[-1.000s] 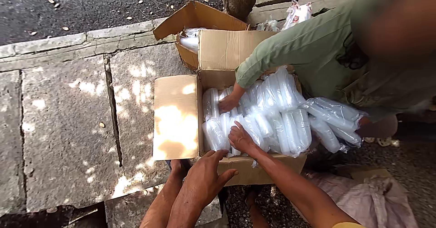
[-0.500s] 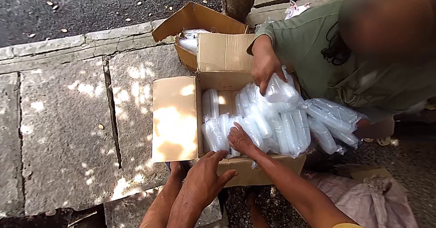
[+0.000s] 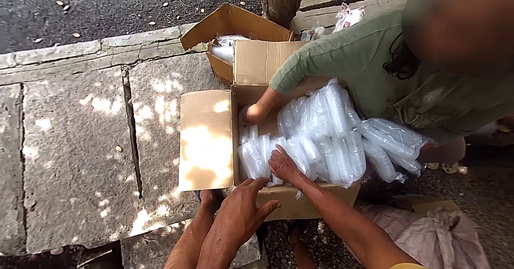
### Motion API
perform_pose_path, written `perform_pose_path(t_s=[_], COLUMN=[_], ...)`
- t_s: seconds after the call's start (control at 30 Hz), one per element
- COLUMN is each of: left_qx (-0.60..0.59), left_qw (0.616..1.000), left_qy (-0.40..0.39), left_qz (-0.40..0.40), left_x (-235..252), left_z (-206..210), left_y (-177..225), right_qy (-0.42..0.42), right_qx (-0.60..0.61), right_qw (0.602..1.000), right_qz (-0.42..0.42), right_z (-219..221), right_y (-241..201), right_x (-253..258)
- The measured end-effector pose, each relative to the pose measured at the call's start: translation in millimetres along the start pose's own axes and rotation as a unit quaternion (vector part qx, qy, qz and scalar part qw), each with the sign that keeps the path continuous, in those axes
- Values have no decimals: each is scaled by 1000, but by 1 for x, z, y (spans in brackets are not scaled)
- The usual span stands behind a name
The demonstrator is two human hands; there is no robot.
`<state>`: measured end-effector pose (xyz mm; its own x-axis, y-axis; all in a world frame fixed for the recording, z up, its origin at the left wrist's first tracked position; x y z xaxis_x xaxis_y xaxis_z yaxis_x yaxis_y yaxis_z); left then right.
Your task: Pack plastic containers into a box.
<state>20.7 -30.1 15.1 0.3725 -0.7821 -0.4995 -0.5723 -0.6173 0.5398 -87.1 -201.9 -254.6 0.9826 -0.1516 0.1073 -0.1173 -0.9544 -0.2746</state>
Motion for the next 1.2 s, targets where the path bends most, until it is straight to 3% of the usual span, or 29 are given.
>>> perform_pose_path(t_s=[0.37,0.53,0.9,1.2], left_qx=[-3,-16,-36,-36], left_qw=[1000,1000,998,999], left_qy=[2,11,40,26], left_qz=[-3,2,17,10], left_x=[0,3,13,22], left_z=[-2,-3,-5,-7], left_y=[-1,0,-8,-3], right_qy=[30,15,181,261], right_qx=[15,20,109,85], right_qw=[999,998,958,915], right_qz=[5,50,194,295], right_z=[-3,-19,-77,-121], right_y=[-1,-12,-39,-20], right_x=[1,-1,-37,-78])
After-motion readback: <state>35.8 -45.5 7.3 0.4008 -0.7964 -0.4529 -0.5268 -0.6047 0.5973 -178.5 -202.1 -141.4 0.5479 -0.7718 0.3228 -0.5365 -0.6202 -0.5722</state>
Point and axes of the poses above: each hand's wrist, its own x-axis towards the middle knuckle, its own z-axis out of the palm, y = z × x, the point moved 2 cm from there along x, towards the middle knuckle, and after that the axes turned 9 degrees about y, right-handed, at the moved point
